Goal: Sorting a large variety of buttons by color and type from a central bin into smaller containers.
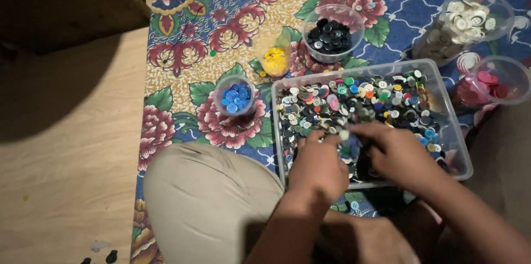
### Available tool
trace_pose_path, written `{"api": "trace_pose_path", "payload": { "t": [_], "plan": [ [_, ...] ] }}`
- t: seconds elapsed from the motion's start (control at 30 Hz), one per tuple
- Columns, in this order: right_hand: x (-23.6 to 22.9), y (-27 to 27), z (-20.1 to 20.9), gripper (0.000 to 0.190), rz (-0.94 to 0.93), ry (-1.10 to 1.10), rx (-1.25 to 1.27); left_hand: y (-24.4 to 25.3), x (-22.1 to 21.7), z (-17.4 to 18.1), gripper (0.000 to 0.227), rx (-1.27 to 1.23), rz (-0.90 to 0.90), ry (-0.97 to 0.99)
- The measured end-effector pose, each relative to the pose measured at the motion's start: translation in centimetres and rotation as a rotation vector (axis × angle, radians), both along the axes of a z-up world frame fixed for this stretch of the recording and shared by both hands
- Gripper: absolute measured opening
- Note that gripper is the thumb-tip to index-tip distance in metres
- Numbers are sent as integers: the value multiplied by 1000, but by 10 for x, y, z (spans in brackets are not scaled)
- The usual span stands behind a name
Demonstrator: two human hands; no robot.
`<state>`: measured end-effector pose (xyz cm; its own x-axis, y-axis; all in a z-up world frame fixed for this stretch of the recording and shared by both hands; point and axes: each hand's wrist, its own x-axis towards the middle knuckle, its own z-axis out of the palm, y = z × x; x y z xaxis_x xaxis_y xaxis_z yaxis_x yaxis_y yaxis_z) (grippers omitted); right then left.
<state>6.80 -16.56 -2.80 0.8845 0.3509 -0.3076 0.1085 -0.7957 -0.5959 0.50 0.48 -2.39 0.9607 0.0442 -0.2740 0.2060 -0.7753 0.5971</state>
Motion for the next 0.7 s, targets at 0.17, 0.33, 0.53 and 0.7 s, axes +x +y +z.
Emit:
{"api": "trace_pose_path", "payload": {
  "t": [0.17, 0.33, 0.53, 0.7],
  "plan": [
    [14, 4, 20, 48, -77, 36, -222, 15, -10, 27, 37, -69, -36, 137],
    [40, 30, 7, 29, -1, -396, -16, 21, -19, 20, 31, -58, -24, 58],
    [47, 32, -9, 17, 243, -352, -35, 32, -24, 8, 27, -59, 79, -97],
    [50, -15, -1, 21, 47, -22, -295, 34, -21, 20, 36, -113, 121, -23]
  ]
}}
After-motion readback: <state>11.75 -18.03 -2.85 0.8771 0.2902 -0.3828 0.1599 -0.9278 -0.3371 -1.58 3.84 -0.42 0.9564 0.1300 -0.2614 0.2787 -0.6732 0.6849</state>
